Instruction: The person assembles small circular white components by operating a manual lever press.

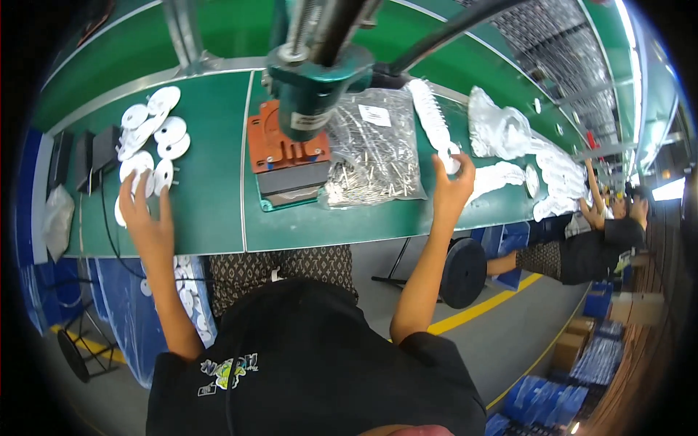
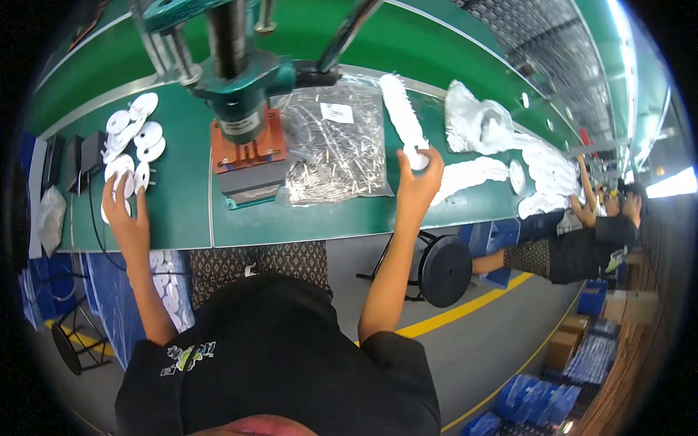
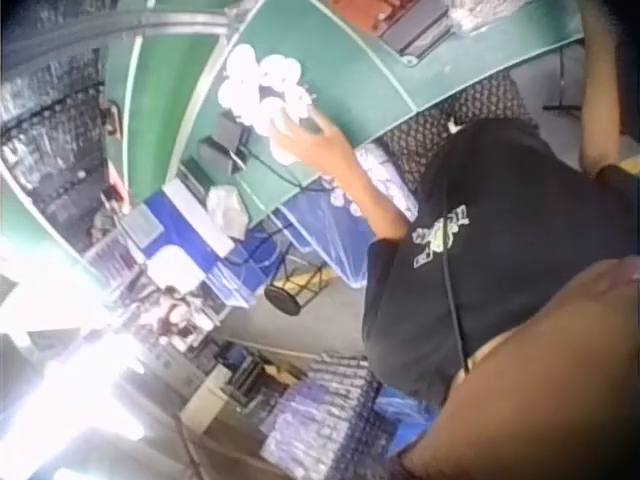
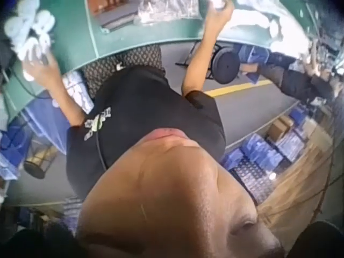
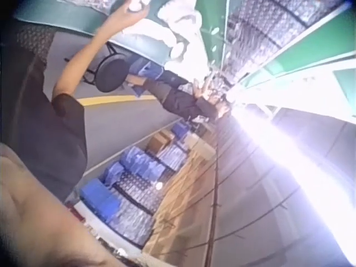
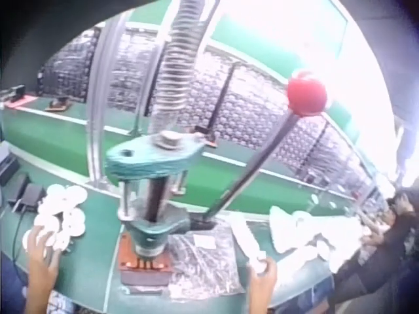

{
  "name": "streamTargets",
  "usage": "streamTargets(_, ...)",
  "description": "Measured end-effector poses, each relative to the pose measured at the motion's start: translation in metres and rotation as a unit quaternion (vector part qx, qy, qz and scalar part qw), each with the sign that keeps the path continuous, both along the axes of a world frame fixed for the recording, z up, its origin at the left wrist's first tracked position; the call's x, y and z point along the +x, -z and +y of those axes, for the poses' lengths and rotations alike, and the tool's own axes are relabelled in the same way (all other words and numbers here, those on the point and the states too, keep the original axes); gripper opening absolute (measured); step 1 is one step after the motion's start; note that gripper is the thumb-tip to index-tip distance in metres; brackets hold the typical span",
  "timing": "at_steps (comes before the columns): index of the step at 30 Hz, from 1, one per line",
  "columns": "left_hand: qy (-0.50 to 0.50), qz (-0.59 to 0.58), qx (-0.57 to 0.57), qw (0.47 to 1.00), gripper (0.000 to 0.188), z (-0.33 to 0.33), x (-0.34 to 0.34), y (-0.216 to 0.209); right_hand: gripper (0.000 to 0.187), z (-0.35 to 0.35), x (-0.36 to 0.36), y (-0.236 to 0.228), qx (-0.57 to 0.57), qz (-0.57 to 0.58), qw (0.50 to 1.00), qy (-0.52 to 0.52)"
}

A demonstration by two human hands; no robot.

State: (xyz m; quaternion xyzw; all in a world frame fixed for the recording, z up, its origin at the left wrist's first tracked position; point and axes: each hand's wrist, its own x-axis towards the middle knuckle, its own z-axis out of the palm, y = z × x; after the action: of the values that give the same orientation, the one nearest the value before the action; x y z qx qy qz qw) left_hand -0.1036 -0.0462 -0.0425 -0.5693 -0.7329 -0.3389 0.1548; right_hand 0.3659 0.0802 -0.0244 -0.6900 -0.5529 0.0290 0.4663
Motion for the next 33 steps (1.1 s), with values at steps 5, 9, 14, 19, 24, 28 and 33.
streamTargets(5,-0.077,0.051,-0.066,0.994,0.043,0.009,-0.020,0.014,0.042,0.052,0.047,0.028,-0.040,-0.027,0.999,-0.011)
streamTargets(9,-0.075,0.034,-0.086,0.993,0.043,0.006,-0.030,0.022,0.050,0.060,0.048,0.033,-0.053,-0.017,0.997,-0.045)
streamTargets(14,-0.072,0.029,-0.103,0.992,0.038,0.008,-0.028,0.009,0.060,0.065,0.043,0.038,-0.074,0.002,0.997,-0.029)
streamTargets(19,-0.023,0.014,-0.103,0.994,0.029,0.003,-0.042,0.005,0.068,0.045,0.022,0.021,0.015,-0.036,0.999,-0.005)
streamTargets(24,0.055,-0.035,0.030,0.997,0.028,0.005,0.001,-0.025,0.019,-0.049,-0.054,-0.012,0.013,0.034,0.989,-0.141)
streamTargets(28,0.220,-0.189,-0.046,0.956,0.029,-0.003,0.043,-0.022,0.021,-0.063,-0.103,-0.003,-0.084,0.013,0.966,-0.243)
streamTargets(33,0.288,-0.174,-0.059,0.940,0.030,0.003,0.078,-0.011,0.016,-0.062,-0.122,0.008,-0.081,-0.121,0.968,-0.204)
